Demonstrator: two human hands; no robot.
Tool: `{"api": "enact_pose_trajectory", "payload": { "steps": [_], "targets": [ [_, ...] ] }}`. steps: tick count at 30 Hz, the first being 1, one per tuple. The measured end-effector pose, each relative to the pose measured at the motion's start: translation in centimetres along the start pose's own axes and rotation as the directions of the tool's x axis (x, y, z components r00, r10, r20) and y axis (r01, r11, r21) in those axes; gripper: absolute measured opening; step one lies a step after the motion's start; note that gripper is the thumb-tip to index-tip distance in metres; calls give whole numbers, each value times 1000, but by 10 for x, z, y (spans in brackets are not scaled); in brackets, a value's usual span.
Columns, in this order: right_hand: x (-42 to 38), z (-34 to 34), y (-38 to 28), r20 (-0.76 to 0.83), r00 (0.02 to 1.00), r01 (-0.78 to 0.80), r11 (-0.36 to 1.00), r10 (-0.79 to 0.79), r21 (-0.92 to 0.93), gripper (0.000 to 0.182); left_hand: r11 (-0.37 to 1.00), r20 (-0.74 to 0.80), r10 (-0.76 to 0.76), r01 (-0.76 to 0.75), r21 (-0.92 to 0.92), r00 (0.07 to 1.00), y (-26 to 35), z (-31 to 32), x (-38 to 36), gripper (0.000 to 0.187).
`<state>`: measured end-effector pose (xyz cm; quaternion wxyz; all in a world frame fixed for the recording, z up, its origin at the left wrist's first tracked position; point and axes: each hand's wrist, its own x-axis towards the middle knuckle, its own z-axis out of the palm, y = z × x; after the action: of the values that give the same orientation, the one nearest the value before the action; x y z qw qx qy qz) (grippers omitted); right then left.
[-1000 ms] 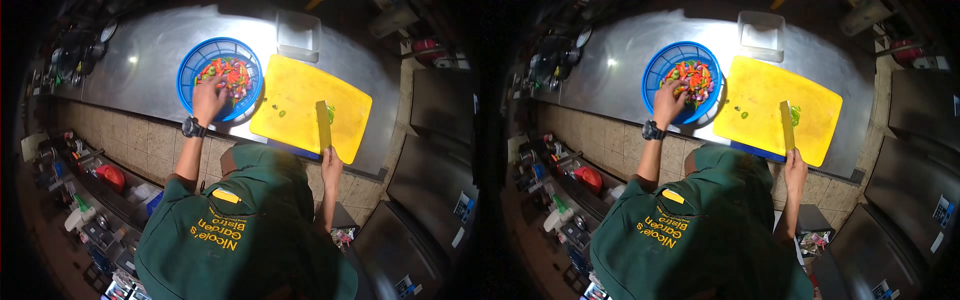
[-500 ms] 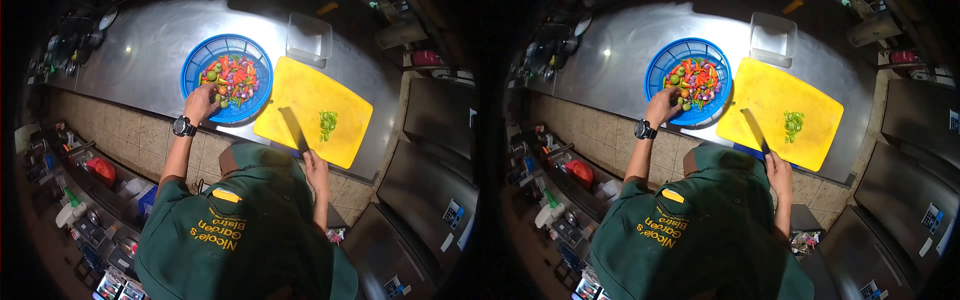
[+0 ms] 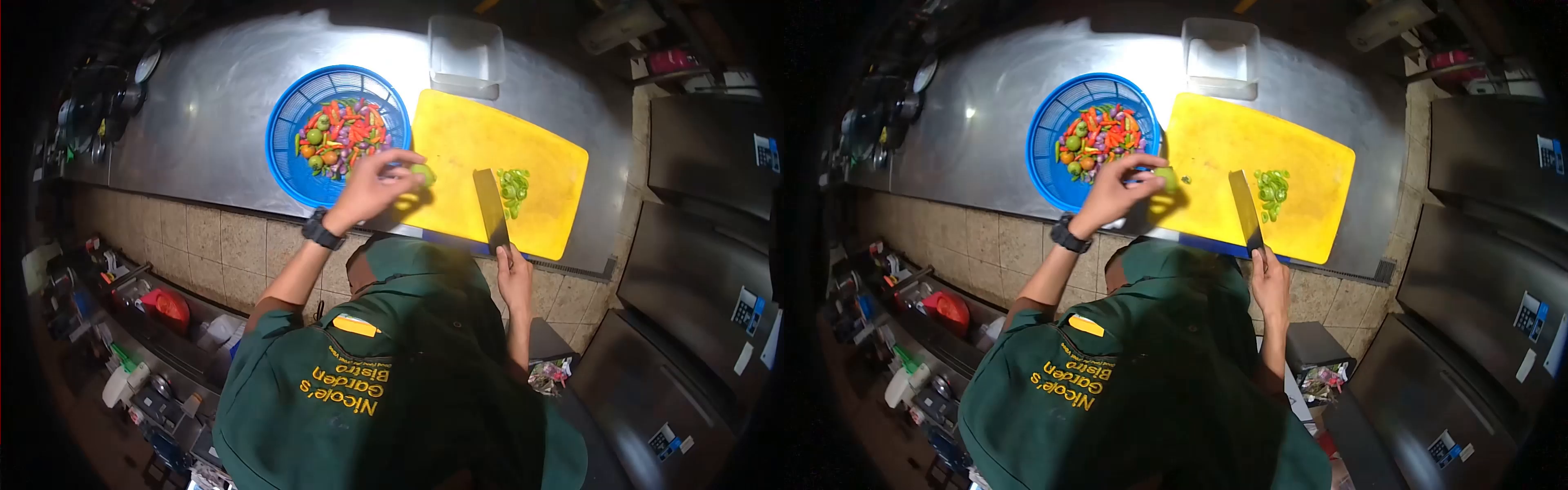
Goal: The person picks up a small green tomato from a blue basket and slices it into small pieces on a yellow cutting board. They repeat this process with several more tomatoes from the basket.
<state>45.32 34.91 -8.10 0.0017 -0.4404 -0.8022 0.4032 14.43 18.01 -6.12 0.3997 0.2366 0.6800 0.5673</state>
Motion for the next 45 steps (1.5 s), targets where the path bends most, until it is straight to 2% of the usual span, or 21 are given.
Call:
{"api": "enact_pose_trajectory", "payload": {
  "steps": [1,3,5,6,7,9,11,13,15,16,17,20,21,23,27,29,32,35,39,41,45],
  "targets": [
    [0,2,1,-13,1000,-12,1000,12,3,33,994,46,1,4,-112,999,-4,20,6,34],
    [-1,7,9,-77,995,60,997,-57,38,33,995,29,2,0,-100,1000,-18,59,17,30],
    [-3,9,10,-78,997,38,995,-30,96,31,994,5,112,-112,-8,994,-50,97,25,30],
    [-6,8,7,-60,998,-1,988,10,154,32,992,12,84,-85,90,996,-53,109,26,31],
    [-6,8,2,-42,998,-33,976,43,214,32,992,27,84,-87,89,996,-63,118,28,31],
    [-10,9,-2,-54,997,-42,973,56,227,32,949,-52,229,-211,232,972,-75,132,29,33],
    [-17,11,2,-64,996,-53,969,70,241,32,944,-34,197,-181,274,980,-77,128,30,33],
    [-20,20,12,-155,987,50,996,-39,73,31,943,-16,155,-143,300,988,-77,122,31,35],
    [-19,30,22,-148,989,19,986,6,163,29,913,25,150,-148,380,988,-71,115,28,37],
    [-20,33,26,-170,985,33,999,-26,35,27,879,60,143,-155,450,988,-67,115,26,39],
    [-20,36,30,-187,980,44,994,-62,-95,25,878,68,142,-158,451,987,-66,117,24,39],
    [-18,42,36,-207,973,59,976,-103,-209,23,900,75,133,-152,409,988,-75,123,16,36],
    [-17,43,35,-207,973,57,977,-101,-207,23,899,76,131,-151,410,988,-79,125,15,36],
    [-17,43,35,-225,959,111,958,-173,-264,22,960,81,14,-36,277,997,-86,127,13,36],
    [-17,41,21,-219,956,130,950,-197,-285,23,977,26,-10,4,215,1000,-94,131,17,31],
    [-17,41,18,-180,952,170,915,-249,-366,23,980,41,12,-20,197,999,-93,132,18,29],
    [-19,36,7,-140,974,110,912,-178,-394,22,983,40,15,-22,183,999,-95,133,19,28],
    [-21,39,17,-157,951,197,911,-268,-362,22,986,61,6,-16,168,998,-85,132,17,28],
    [-19,32,2,-161,963,162,943,-216,-292,23,977,69,-1,-14,214,998,-84,131,18,28],
    [-19,34,6,-155,959,185,941,-236,-284,24,946,49,109,-118,302,993,-81,131,17,28],
    [-20,33,3,-153,965,162,945,-211,-284,25,939,32,206,-207,275,978,-89,134,19,27]
  ]
}}
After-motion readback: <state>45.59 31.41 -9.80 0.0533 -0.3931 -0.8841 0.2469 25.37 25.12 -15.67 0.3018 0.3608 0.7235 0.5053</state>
